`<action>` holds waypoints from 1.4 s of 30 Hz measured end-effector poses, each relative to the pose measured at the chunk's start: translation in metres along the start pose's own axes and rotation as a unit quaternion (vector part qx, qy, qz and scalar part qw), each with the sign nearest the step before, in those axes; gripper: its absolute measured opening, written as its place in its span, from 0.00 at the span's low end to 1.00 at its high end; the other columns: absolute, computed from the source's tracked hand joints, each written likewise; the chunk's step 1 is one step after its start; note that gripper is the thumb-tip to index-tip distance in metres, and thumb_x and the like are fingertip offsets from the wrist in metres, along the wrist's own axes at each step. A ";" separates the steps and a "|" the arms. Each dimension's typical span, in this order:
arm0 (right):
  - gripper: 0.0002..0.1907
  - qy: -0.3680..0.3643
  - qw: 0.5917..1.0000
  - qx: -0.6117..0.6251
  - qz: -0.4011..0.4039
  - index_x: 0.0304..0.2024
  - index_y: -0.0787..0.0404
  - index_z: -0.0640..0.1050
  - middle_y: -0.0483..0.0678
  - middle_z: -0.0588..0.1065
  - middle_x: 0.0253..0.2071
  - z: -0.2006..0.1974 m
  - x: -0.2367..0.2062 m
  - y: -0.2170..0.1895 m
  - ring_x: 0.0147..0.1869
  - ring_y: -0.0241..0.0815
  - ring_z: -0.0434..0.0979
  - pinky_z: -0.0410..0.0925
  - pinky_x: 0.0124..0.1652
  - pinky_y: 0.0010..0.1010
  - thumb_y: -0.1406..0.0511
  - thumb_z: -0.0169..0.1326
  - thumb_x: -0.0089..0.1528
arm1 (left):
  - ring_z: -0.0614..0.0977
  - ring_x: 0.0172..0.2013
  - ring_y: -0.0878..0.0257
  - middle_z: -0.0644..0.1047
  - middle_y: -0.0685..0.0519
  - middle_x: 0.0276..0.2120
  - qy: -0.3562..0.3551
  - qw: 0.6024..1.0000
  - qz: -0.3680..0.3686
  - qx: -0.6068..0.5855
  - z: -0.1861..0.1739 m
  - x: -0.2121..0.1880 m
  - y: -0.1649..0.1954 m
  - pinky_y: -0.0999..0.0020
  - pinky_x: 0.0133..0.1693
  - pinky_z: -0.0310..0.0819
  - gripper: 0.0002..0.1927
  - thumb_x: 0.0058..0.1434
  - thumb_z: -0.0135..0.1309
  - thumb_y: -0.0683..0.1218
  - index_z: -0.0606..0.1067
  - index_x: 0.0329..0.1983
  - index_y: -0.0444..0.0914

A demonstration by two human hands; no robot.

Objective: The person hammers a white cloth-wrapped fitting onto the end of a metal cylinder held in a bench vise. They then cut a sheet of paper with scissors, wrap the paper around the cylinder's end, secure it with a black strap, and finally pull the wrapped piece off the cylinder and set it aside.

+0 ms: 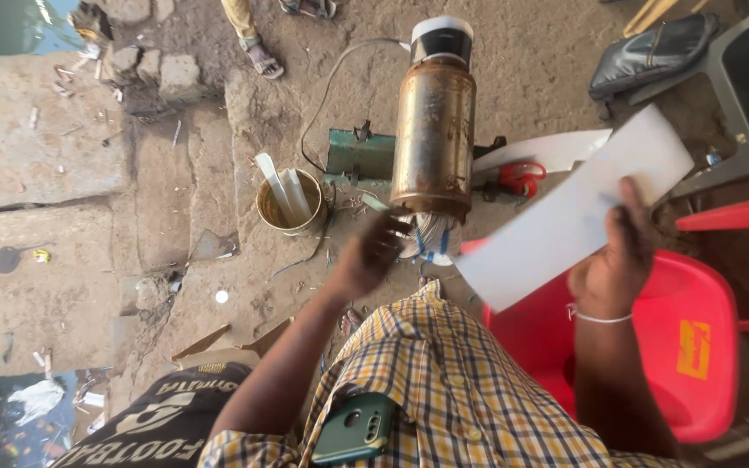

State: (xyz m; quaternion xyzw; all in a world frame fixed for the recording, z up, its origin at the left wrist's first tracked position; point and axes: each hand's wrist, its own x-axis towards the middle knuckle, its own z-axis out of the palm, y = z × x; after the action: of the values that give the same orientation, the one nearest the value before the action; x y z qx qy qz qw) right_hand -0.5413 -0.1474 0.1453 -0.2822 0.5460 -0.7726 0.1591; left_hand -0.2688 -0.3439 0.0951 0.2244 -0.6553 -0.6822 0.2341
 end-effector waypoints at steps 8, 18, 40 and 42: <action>0.35 0.070 0.987 0.052 0.134 0.75 0.64 0.56 0.54 0.61 0.73 0.002 -0.078 0.039 0.70 0.45 0.66 0.63 0.66 0.41 0.60 0.52 0.70 | 0.79 0.34 0.69 0.82 0.49 0.34 -0.078 0.995 -0.069 0.001 0.046 -0.006 0.016 0.70 0.37 0.77 0.17 0.67 0.60 0.44 0.78 0.56 0.32; 0.37 -0.204 0.770 -0.534 -0.285 0.67 0.56 0.67 0.55 0.61 0.70 0.035 -0.089 0.031 0.70 0.60 0.65 0.63 0.65 0.48 0.67 0.58 0.53 | 0.80 0.27 0.68 0.83 0.51 0.30 -0.018 0.996 -0.028 0.078 0.058 0.058 -0.013 0.70 0.32 0.78 0.11 0.64 0.58 0.44 0.83 0.47 0.36; 0.34 -0.361 0.568 -0.694 -0.256 0.68 0.46 0.71 0.53 0.65 0.68 0.048 -0.038 0.017 0.66 0.57 0.68 0.68 0.56 0.48 0.70 0.53 0.57 | 0.72 0.63 0.48 0.63 0.46 0.70 -0.020 0.888 -0.281 -0.364 0.078 0.068 -0.079 0.42 0.58 0.70 0.56 0.58 0.58 0.61 0.34 0.78 0.54; 0.36 -0.377 0.564 -0.693 -0.244 0.70 0.47 0.69 0.53 0.64 0.70 0.048 -0.034 0.017 0.67 0.56 0.67 0.68 0.58 0.47 0.71 0.52 0.58 | 0.72 0.63 0.49 0.64 0.46 0.69 -0.021 0.889 -0.268 -0.370 0.079 0.070 -0.079 0.41 0.57 0.71 0.53 0.59 0.58 0.60 0.38 0.78 0.53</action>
State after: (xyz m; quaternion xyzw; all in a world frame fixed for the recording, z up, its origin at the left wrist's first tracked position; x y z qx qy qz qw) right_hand -0.4858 -0.1706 0.1321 -0.6944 0.7141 0.0103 -0.0886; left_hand -0.3746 -0.3226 0.0191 0.2742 -0.2746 -0.9168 0.0943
